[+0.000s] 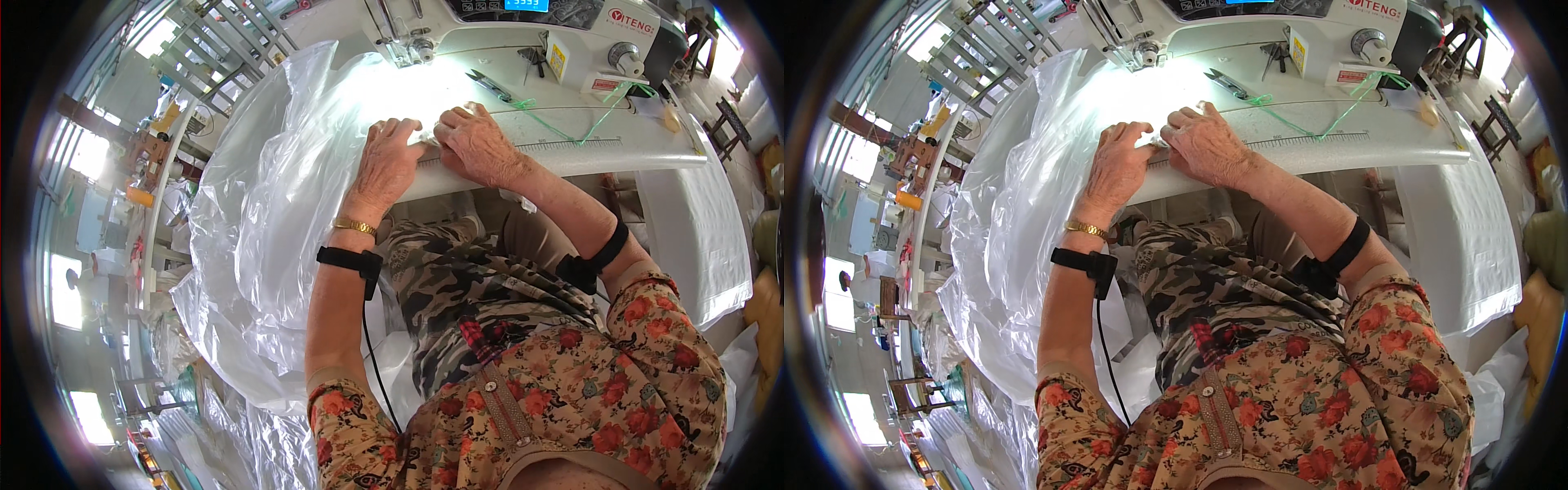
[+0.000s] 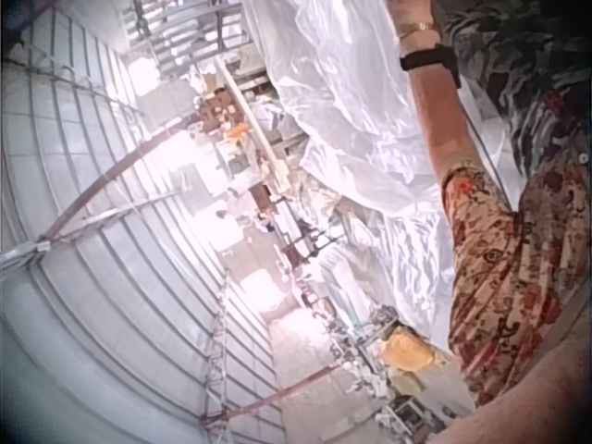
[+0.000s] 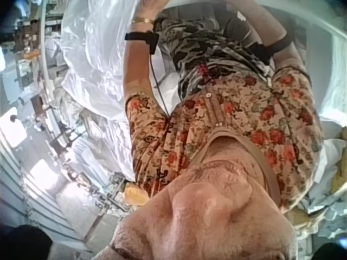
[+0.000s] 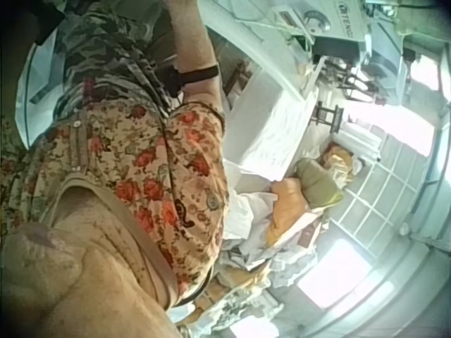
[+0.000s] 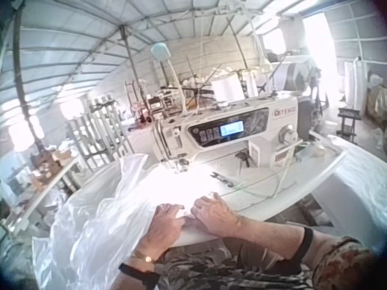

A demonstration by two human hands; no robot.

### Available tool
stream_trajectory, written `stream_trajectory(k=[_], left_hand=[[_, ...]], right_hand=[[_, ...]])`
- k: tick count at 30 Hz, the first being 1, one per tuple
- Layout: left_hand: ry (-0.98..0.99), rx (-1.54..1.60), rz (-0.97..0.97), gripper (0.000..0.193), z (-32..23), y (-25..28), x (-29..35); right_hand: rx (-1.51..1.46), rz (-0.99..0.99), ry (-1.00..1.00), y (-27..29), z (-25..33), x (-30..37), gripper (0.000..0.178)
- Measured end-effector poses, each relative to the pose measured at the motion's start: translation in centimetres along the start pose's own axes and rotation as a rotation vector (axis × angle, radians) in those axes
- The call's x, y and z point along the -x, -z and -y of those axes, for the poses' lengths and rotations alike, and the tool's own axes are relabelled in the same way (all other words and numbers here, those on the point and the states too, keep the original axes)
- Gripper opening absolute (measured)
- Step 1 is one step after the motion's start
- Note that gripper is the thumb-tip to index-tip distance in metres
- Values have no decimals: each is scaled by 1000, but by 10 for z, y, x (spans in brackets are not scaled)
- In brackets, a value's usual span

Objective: Sewing together large sheets of white plastic material using an industrial sewing machine.

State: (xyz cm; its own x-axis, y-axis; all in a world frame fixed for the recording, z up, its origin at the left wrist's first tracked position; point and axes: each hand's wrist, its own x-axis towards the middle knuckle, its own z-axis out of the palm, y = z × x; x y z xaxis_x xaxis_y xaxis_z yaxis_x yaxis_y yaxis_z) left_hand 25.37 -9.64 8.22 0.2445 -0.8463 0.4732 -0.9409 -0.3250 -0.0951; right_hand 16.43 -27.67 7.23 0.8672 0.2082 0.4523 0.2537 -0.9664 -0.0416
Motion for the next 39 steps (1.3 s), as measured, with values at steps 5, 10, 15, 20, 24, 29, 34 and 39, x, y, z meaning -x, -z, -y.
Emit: stream_trajectory(k=[5,10,15,20,24,29,34,39], left_hand=[[11,84,-103,25,5,-11,2],[-12,186,35,31,11,-10,4],[-19,152,18,29,9,-8,3],[-13,157,46,27,12,2,6],[-7,170,119,33,11,13,-2],[6,135,136,36,14,12,-13],[25,147,58,32,34,-4,-17],[74,159,81,27,42,-9,-34]], right_hand=[[-81,-77,86,-2,-3,-1,14],[-287,-102,75,0,-10,-2,11],[-605,-68,-44,-2,-24,-13,13],[-272,-12,83,-6,-25,-18,13],[-221,27,90,2,-25,-20,15],[-158,-14,103,0,-27,-24,17],[-53,-11,126,-3,-33,-33,20],[75,299,-52,1,-39,-51,20]])
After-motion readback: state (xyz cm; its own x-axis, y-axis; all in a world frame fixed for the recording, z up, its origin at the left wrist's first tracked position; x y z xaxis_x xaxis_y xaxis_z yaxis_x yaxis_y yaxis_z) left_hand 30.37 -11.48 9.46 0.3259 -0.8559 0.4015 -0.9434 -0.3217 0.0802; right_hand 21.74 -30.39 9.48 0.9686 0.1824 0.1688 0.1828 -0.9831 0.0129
